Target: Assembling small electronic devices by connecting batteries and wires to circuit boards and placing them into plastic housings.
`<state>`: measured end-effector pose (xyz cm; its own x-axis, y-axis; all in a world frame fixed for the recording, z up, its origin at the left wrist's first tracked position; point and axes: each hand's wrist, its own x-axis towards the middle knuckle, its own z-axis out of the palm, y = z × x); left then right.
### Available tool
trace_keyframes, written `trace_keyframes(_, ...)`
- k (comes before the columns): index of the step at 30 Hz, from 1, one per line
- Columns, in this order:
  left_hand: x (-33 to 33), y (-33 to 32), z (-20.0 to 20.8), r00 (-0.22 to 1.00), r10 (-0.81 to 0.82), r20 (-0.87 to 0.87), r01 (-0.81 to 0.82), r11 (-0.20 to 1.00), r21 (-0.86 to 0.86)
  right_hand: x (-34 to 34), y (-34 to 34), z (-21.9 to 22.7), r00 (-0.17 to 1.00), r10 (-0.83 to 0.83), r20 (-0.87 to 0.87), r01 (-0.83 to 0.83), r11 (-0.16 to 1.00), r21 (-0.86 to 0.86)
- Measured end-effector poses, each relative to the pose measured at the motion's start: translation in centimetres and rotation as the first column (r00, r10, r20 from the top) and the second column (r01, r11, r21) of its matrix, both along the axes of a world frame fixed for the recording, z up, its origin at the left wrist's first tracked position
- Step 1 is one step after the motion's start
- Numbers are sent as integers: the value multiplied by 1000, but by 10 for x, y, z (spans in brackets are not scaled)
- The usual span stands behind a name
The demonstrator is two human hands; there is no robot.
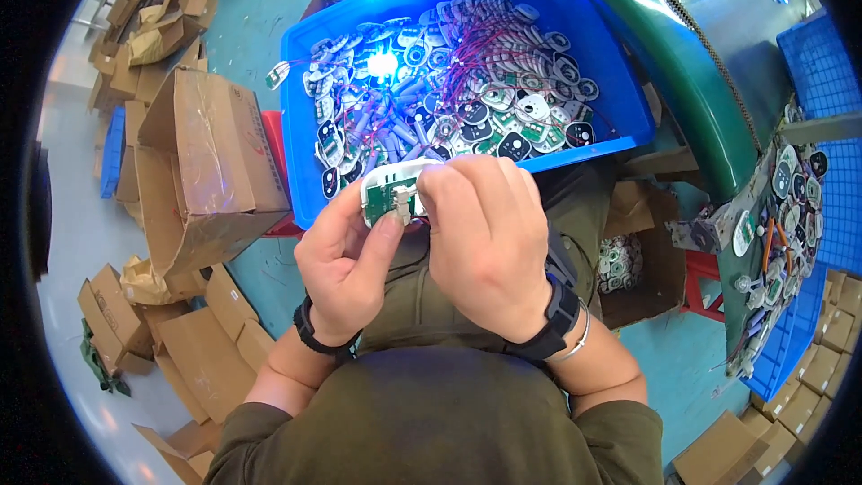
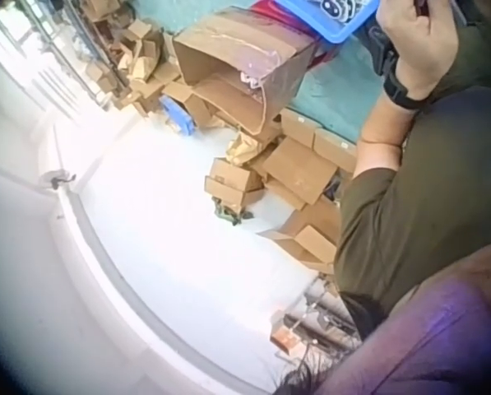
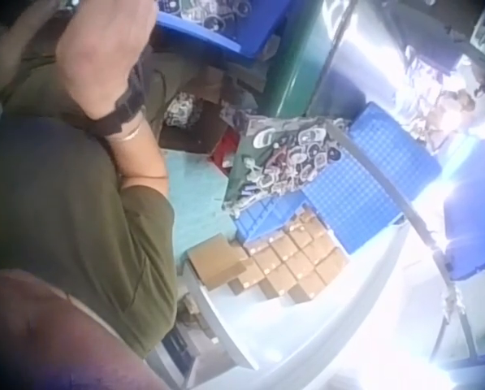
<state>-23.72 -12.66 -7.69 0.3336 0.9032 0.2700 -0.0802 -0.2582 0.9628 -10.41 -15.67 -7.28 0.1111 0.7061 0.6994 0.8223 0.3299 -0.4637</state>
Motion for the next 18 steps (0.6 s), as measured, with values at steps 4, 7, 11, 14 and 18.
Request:
trace_keyframes(4, -4, 5, 3, 999, -14, -51, 10, 996, -92, -1, 5, -2, 1000, -15, 4, 15, 997, 77)
trace_keyframes(7, -5, 12, 2, 997, -45, 63, 54, 987, -152, -4, 7, -2, 999, -9, 41, 6, 997, 76)
trace_keyframes(11, 0, 8, 8, 998, -65, 26, 69, 984, -162, 3, 6, 0, 998, -16, 66, 9, 995, 103)
trace_keyframes(14, -2, 11, 16, 979, -107, 172, 165, 915, -368, 4, 5, 2, 996, 0, 89, -8, 996, 94)
trace_keyframes(18, -2, 12, 14, 995, -99, 33, 104, 978, -183, 5, 7, 6, 992, -22, 124, 8, 994, 111)
